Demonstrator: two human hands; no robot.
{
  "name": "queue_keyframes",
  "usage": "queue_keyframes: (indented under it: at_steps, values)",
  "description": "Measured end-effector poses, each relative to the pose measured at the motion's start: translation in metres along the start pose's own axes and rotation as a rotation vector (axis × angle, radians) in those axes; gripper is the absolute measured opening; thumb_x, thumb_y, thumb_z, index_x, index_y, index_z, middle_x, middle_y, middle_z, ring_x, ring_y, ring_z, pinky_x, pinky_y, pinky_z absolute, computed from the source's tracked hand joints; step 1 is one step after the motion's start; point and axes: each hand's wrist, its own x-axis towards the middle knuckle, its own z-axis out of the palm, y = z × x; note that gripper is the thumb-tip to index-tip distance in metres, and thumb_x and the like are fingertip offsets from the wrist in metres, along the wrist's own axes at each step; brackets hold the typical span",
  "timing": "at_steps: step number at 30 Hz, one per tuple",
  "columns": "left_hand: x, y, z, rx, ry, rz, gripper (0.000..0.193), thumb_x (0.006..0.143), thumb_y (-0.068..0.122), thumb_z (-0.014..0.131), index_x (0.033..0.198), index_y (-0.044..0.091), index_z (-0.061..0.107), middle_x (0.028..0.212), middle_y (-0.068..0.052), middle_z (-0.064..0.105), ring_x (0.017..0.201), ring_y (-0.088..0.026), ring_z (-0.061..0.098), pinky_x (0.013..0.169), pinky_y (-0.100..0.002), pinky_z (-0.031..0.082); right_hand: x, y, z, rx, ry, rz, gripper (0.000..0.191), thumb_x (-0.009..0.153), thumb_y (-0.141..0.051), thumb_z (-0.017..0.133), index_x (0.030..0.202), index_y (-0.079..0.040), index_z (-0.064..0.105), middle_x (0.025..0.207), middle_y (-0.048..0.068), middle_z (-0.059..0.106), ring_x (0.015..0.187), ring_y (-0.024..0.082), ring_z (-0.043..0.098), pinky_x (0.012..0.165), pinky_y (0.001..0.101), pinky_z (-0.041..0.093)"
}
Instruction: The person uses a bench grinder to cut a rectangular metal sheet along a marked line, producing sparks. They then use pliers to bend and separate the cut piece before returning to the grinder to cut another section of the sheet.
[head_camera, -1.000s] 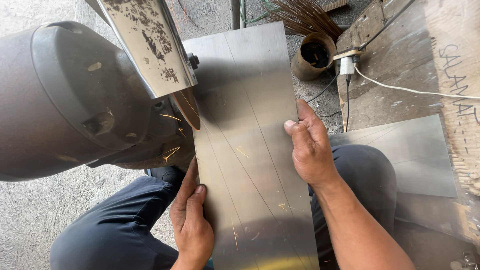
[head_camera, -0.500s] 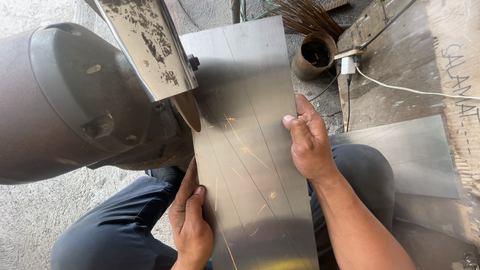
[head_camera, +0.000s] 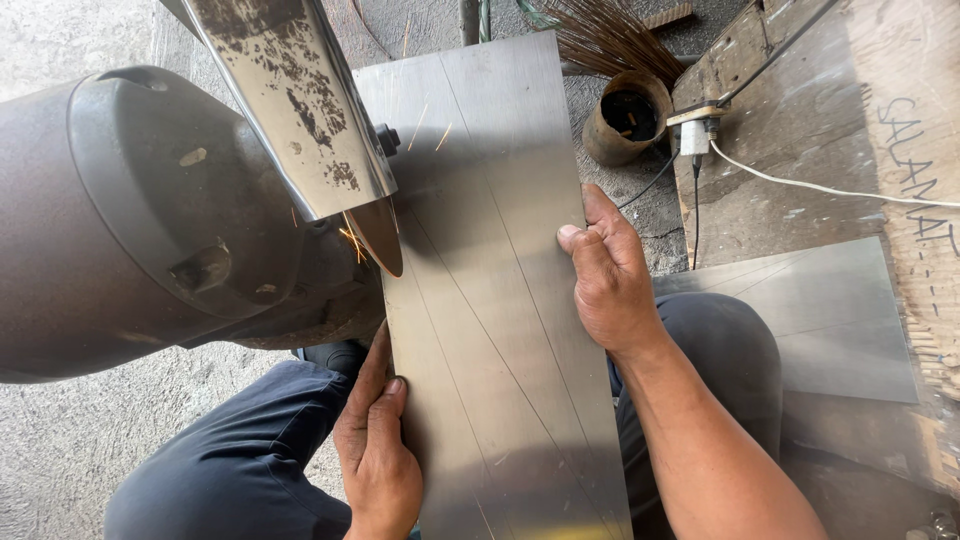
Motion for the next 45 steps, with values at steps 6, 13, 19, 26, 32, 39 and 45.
queue_keyframes:
  at_steps: [6,13,19,26,32,39,45]
  values:
    - [0.002,-0.001,-0.002,-0.016,-0.001,-0.014,0.055,0.096,0.003,0.040,0.149,-0.009,0.044,0.154,-0.023,0.053,0.148,-0.029,0.047,0.123,-0.036,0.031,0.005,0.003,0.001,0.014,0.018,0.033,0.032,0.100,-0.011,0.045,0.126,0.002,0.058,0.103,-0.001,0.057,0.089,0.004,0.046,0.087,0.0224,0.043]
    - [0.004,-0.007,-0.007,-0.064,0.030,-0.038,0.053,0.096,0.001,0.040,0.148,-0.010,0.045,0.154,-0.024,0.053,0.147,-0.028,0.047,0.122,-0.036,0.032,0.011,0.005,0.000,-0.063,0.025,0.005,0.030,0.100,-0.011,0.045,0.123,0.001,0.060,0.092,-0.006,0.053,0.082,0.002,0.042,0.079,0.0209,0.041]
    - [0.006,-0.006,-0.007,-0.057,0.048,-0.025,0.051,0.097,0.000,0.041,0.147,-0.010,0.046,0.154,-0.023,0.053,0.148,-0.027,0.045,0.123,-0.035,0.032,0.017,0.004,0.002,-0.052,0.020,-0.018,0.028,0.100,-0.011,0.045,0.121,0.001,0.060,0.101,-0.004,0.055,0.087,0.003,0.044,0.084,0.0210,0.042]
    - [0.008,0.002,-0.004,-0.044,0.077,-0.073,0.054,0.094,0.000,0.040,0.147,-0.009,0.048,0.150,-0.023,0.058,0.142,-0.028,0.052,0.119,-0.035,0.035,0.023,0.002,0.005,-0.028,0.019,-0.007,0.029,0.101,-0.011,0.044,0.123,0.001,0.060,0.096,-0.003,0.055,0.088,0.004,0.046,0.087,0.0225,0.044]
    - [0.009,0.004,-0.003,-0.021,0.051,-0.029,0.053,0.096,0.001,0.039,0.147,-0.009,0.047,0.149,-0.022,0.058,0.143,-0.027,0.052,0.120,-0.036,0.035,0.030,0.002,0.005,-0.038,-0.001,-0.026,0.029,0.099,-0.011,0.043,0.121,-0.001,0.058,0.100,-0.003,0.059,0.090,0.003,0.049,0.089,0.0224,0.046]
    - [0.010,0.006,-0.002,0.022,0.075,-0.053,0.054,0.094,0.002,0.041,0.146,-0.009,0.048,0.147,-0.021,0.060,0.141,-0.027,0.054,0.120,-0.035,0.036,0.033,0.005,0.004,-0.083,0.033,0.011,0.019,0.102,-0.010,0.045,0.111,-0.001,0.059,0.089,-0.003,0.051,0.081,0.004,0.043,0.078,0.0233,0.044]
    - [0.010,0.002,-0.007,0.001,0.080,-0.063,0.054,0.094,0.001,0.041,0.146,-0.008,0.049,0.148,-0.021,0.060,0.141,-0.026,0.055,0.119,-0.035,0.037,0.039,0.002,0.008,-0.028,0.026,-0.002,0.024,0.099,-0.010,0.044,0.117,-0.002,0.059,0.093,-0.003,0.057,0.085,0.003,0.048,0.082,0.0221,0.046]
